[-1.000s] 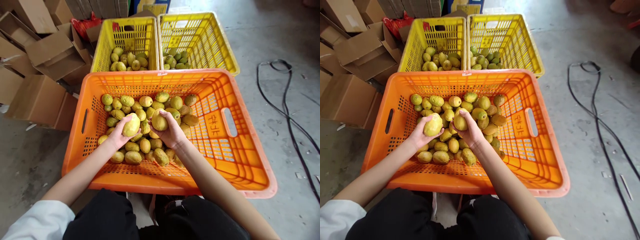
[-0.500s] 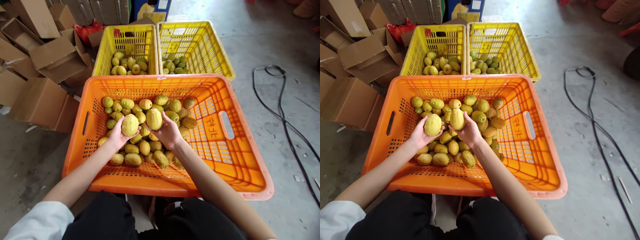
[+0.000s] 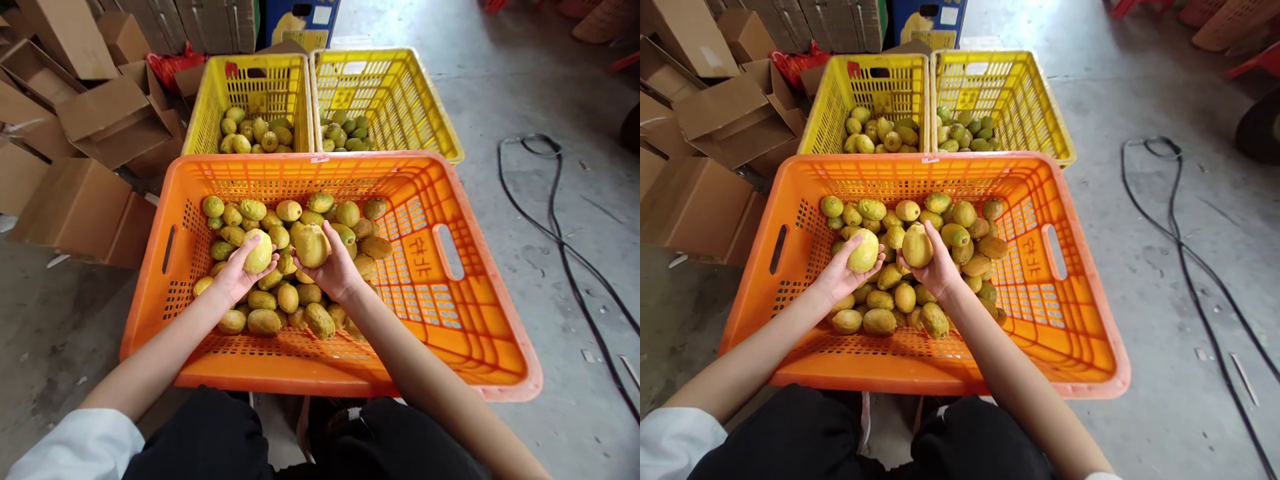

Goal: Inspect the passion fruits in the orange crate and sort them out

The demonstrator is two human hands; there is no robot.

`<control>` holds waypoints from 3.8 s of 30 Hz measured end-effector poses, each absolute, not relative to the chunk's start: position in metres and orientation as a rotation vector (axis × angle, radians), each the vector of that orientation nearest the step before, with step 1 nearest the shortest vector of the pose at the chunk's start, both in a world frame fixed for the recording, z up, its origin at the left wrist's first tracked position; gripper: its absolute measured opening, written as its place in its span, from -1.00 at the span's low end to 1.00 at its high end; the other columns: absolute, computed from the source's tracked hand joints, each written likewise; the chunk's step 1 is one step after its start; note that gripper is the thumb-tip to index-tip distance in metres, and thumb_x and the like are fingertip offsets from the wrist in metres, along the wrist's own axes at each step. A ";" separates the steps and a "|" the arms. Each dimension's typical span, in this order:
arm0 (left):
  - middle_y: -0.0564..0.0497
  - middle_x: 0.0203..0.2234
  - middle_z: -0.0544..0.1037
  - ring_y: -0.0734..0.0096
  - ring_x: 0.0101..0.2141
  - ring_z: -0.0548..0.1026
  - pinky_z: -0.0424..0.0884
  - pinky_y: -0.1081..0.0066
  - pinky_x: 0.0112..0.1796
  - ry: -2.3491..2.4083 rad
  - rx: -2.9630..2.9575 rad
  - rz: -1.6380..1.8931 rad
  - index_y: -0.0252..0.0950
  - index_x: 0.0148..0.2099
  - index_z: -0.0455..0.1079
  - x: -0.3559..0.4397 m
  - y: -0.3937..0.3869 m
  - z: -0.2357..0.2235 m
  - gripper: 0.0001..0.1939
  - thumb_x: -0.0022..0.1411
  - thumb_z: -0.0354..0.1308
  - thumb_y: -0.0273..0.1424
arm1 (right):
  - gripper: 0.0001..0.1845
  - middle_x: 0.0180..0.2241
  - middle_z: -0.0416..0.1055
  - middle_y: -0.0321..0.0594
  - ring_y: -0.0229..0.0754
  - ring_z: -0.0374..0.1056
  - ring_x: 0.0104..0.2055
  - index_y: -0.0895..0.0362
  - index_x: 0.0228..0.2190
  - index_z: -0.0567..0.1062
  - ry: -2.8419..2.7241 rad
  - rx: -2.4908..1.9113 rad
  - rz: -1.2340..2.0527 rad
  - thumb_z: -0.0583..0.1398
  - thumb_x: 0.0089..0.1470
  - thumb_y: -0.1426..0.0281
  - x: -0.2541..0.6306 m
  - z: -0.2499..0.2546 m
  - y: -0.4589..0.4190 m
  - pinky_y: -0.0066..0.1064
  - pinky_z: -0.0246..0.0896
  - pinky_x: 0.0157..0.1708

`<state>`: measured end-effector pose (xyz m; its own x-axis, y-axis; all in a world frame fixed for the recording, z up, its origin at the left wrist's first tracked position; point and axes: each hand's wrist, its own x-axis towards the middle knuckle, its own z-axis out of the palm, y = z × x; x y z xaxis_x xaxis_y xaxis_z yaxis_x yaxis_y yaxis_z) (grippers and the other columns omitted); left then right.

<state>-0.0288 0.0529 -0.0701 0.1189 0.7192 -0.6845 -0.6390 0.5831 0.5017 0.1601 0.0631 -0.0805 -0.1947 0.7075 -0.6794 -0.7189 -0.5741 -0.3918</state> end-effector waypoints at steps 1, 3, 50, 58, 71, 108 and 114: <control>-0.17 -0.27 0.67 0.33 -0.33 0.67 0.65 0.43 -0.27 1.060 0.075 0.995 -0.38 -0.06 0.49 -0.029 0.053 -0.070 -0.87 0.43 0.23 -0.40 | -0.75 -0.32 0.62 -0.22 -0.12 0.60 -0.33 0.06 -0.17 0.53 0.005 -1.084 1.889 0.31 0.27 0.15 0.160 -0.080 0.063 -0.35 0.60 -0.37; -0.18 -0.25 0.67 0.33 -0.31 0.67 0.66 0.43 -0.25 1.054 0.038 1.000 -0.38 -0.06 0.48 -0.028 0.055 -0.070 -0.83 0.48 0.18 -0.35 | -0.82 -0.29 0.63 -0.25 -0.15 0.60 -0.33 0.03 -0.16 0.52 -0.014 -1.091 1.873 0.33 0.24 0.25 0.158 -0.078 0.062 -0.38 0.59 -0.37; -0.07 -0.30 0.65 0.28 -0.37 0.63 0.62 0.38 -0.36 1.097 -0.029 0.951 -0.26 0.07 0.48 -0.023 0.054 -0.063 -0.70 0.33 0.21 -0.30 | -0.76 -0.36 0.61 -0.05 -0.12 0.53 -0.42 0.12 -0.20 0.48 0.245 -1.009 1.933 0.08 0.27 0.26 0.159 -0.067 0.062 -0.34 0.56 -0.43; -0.20 -0.37 0.66 0.25 -0.43 0.63 0.62 0.38 -0.41 1.081 -0.052 0.862 -0.42 0.11 0.50 -0.025 0.056 -0.057 -0.55 0.48 -0.03 -0.21 | -0.77 -0.43 0.56 -0.18 -0.10 0.54 -0.43 0.12 -0.16 0.51 0.298 -1.005 1.856 0.11 0.28 0.29 0.158 -0.066 0.063 -0.29 0.59 -0.40; -0.10 -0.34 0.66 0.28 -0.39 0.65 0.66 0.35 -0.31 1.082 0.021 0.966 -0.27 0.08 0.49 -0.027 0.052 -0.060 -0.69 0.38 0.28 -0.24 | -0.85 -0.42 0.54 -0.27 -0.22 0.47 -0.44 0.04 -0.31 0.45 0.176 -1.074 1.885 0.24 0.28 0.25 0.150 -0.058 0.058 -0.48 0.45 -0.50; -0.01 -0.24 0.67 0.25 -0.22 0.65 0.62 0.37 -0.23 1.052 0.263 0.939 -0.28 -0.09 0.49 -0.020 0.044 -0.062 -0.82 0.23 0.27 -0.49 | -0.89 -0.38 0.53 -0.28 -0.19 0.46 -0.39 0.04 -0.25 0.47 0.065 -1.091 1.913 0.32 0.21 0.37 0.150 -0.046 0.047 -0.36 0.54 -0.39; -0.11 -0.40 0.64 0.25 -0.46 0.61 0.59 0.36 -0.41 1.108 0.083 0.899 -0.35 -0.06 0.54 -0.023 0.052 -0.062 -0.71 0.35 0.17 -0.24 | -0.75 -0.47 0.50 -0.20 -0.15 0.48 -0.44 0.13 -0.27 0.47 0.182 -1.180 1.998 0.15 0.31 0.20 0.154 -0.045 0.053 -0.34 0.55 -0.41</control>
